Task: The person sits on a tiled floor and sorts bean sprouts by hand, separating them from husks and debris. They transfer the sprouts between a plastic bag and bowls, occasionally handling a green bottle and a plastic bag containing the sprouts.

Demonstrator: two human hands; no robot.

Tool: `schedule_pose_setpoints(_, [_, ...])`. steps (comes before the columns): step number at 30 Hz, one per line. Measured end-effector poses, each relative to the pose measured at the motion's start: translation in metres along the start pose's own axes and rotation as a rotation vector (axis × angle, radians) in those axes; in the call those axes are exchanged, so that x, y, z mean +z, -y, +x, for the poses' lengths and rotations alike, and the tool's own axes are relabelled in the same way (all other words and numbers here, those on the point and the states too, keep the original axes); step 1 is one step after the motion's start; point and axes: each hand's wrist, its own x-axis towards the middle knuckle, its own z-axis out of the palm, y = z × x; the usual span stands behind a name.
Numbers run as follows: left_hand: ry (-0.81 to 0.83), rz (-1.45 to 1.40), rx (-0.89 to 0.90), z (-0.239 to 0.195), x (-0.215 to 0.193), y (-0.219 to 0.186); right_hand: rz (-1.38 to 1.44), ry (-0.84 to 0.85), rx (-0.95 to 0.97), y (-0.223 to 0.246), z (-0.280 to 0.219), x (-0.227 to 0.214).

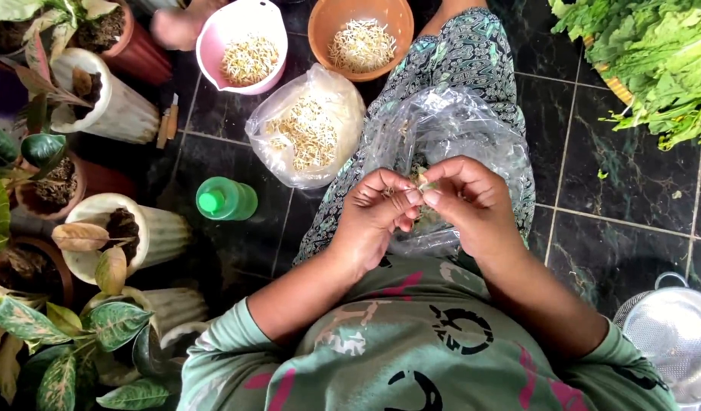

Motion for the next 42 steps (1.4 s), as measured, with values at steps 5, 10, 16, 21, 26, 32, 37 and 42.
schedule_pose_setpoints(5, [0.031,0.091,0.057,0.000,0.005,-0.001,-0.057,-0.038,0.012,0.008,-0.001,0.004])
schedule_pose_setpoints(10, [0.141,0.194,0.099,0.001,-0.004,0.006,0.104,-0.025,0.157,0.009,0.001,0.002])
schedule_pose_setpoints(16, [0.299,0.733,0.360,0.002,0.009,-0.022,0.481,0.029,0.428,-0.008,0.017,-0.046])
schedule_pose_setpoints(21, [0.407,1.379,0.536,0.002,0.029,-0.044,0.816,0.078,0.418,0.014,0.036,-0.071])
schedule_pose_setpoints(26, [0.520,1.349,0.699,0.021,0.006,-0.023,0.654,0.042,0.389,0.076,0.100,-0.033])
schedule_pose_setpoints(32, [0.683,1.427,0.656,0.040,0.000,-0.016,0.416,-0.022,0.227,0.039,0.246,0.011])
schedule_pose_setpoints(37, [0.684,1.576,0.655,0.054,-0.007,-0.017,-1.094,0.570,0.731,-0.021,0.389,-0.033])
schedule_pose_setpoints(42, [0.585,1.512,0.676,0.070,-0.027,0.000,0.035,-0.243,0.431,-0.035,0.348,0.033])
